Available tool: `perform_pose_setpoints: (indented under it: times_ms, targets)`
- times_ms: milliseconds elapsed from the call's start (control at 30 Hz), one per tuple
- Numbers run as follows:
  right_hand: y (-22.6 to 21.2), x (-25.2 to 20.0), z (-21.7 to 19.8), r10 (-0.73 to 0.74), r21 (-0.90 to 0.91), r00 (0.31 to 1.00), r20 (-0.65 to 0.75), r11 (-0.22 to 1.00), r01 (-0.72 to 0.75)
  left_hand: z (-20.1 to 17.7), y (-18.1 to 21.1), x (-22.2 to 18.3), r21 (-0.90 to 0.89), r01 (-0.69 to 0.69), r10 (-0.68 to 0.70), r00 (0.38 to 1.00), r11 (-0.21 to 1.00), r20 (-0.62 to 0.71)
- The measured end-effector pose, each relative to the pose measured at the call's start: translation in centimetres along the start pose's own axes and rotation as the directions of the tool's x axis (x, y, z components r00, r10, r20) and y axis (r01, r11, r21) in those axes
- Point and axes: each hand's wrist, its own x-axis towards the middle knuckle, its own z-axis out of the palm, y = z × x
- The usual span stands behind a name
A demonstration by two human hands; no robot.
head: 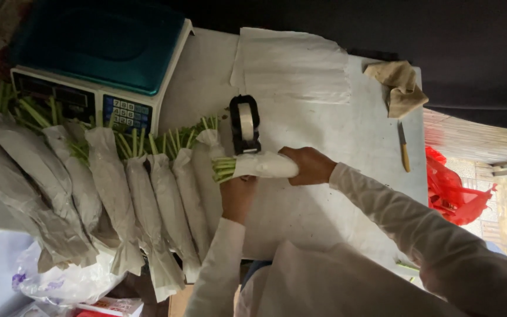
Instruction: Wrapping individual white radishes in protective paper and securing the wrap with tape.
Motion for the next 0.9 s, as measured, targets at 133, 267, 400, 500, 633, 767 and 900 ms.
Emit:
perform_pose_setpoints:
  times_ms: [133, 267, 400, 500, 633, 767, 900]
  targets:
    - [0.4, -0.1, 0.1, -0.049, 0.043, 0.998, -0.033, 0.998, 0.051, -0.7, 1.8, 2.3, -0.009, 0.058, -0.057, 0.996, 0.998, 0.066]
    - [0.7, -0.5, -0.1, -0.057, 0.019, 0.997, 0.042, 0.998, 0.056, -1.7, 3.3, 4.5, -0.023, 0.09, -0.087, 0.99, 0.996, 0.114]
    - [0.9, -0.9, 0.0, -0.037, 0.007, 0.992, 0.121, 0.999, 0.036, -2.4, -8.6, 11.3, 0.127, -0.398, 0.385, 0.916, 0.909, 0.114]
    - [0.1, -2.2, 0.1, -0.027, -0.062, 0.973, 0.227, 0.997, 0.042, -1.9, -9.1, 11.3, 0.225, -0.695, 0.674, 0.718, 0.683, 0.173]
    - [0.6, -3.1, 0.8, -0.028, -0.122, 0.95, 0.31, 0.99, 0.069, -2.5, -6.5, 9.5, 0.171, -0.525, 0.487, 0.845, 0.834, 0.22]
    - [1.6, -2.7, 2.2, -0.035, -0.15, 0.95, 0.312, 0.985, 0.085, -2.9, -5.6, 9.1, 0.164, -0.506, 0.459, 0.85, 0.847, 0.257]
    - [2.3, -2.1, 3.1, -0.023, -0.185, 0.949, 0.316, 0.979, 0.085, -3.8, -1.0, 6.3, 0.09, -0.045, 0.015, 0.95, 0.995, 0.31]
